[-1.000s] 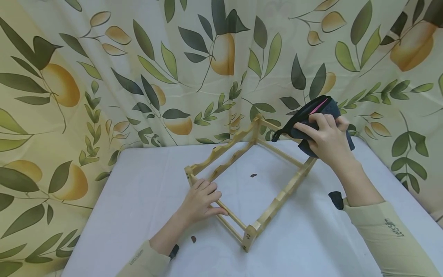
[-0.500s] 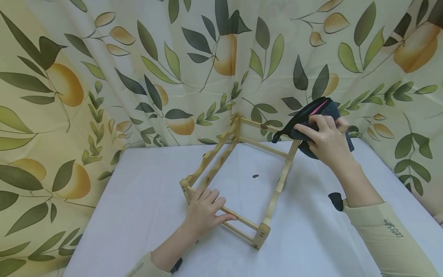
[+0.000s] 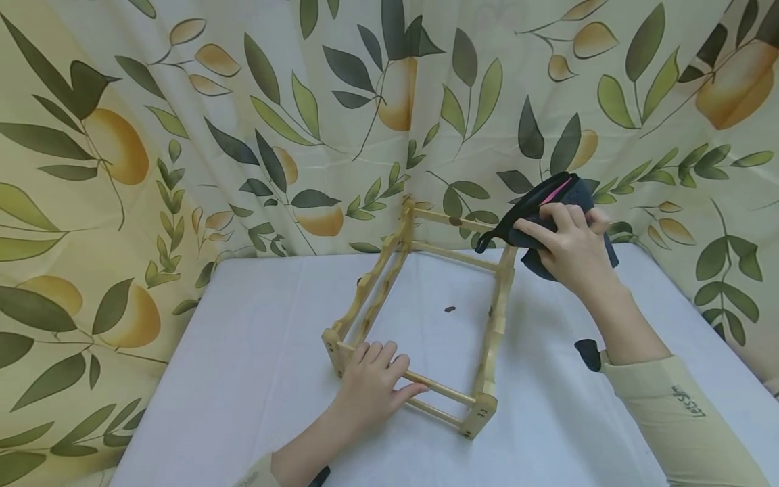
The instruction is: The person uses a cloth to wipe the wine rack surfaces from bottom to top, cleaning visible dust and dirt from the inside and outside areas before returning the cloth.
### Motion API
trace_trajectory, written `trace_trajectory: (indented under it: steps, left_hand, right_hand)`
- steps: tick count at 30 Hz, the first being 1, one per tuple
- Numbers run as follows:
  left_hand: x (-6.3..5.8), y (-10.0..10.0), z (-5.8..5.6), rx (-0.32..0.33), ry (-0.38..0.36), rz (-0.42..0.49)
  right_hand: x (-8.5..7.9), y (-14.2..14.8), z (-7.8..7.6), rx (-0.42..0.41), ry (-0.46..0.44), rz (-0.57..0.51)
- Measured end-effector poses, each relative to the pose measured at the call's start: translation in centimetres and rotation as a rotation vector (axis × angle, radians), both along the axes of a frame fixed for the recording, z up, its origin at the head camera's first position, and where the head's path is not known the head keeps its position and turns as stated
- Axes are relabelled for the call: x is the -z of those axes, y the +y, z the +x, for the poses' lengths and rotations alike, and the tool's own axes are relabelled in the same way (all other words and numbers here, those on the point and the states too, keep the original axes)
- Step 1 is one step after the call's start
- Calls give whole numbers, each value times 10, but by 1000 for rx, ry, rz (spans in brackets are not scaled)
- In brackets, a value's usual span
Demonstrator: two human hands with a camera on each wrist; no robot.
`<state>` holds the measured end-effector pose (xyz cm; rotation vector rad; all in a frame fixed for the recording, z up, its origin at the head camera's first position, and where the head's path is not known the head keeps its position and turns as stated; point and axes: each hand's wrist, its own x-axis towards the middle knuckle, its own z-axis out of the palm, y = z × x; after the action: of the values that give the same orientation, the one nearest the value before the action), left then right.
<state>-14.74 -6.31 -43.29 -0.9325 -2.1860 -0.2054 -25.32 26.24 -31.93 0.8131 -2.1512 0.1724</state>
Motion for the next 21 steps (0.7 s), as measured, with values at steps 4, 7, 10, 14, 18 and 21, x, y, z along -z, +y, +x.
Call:
trace_trajectory:
  steps: [4, 7, 10, 14, 18, 21]
  left_hand:
    - [-8, -18, -9, 33, 88, -103]
    - [-14, -38, -22, 40, 186, -167]
    - [-19, -60, -35, 61, 237, -201]
    - [-18, -84, -49, 99, 266, -213]
    - [-13, -91, -55, 153, 308, -193]
    - [-9, -90, -55, 183, 347, -154]
  right_hand:
    - [1, 1, 0, -4, 0, -3]
    - [1, 0, 0, 2, -8, 3]
    - [1, 0, -1, -1, -9, 6]
    - [1, 0, -1, 3, -7, 6]
    - [2, 0, -1, 6, -10, 3]
    - [3, -1, -2, 11, -15, 1]
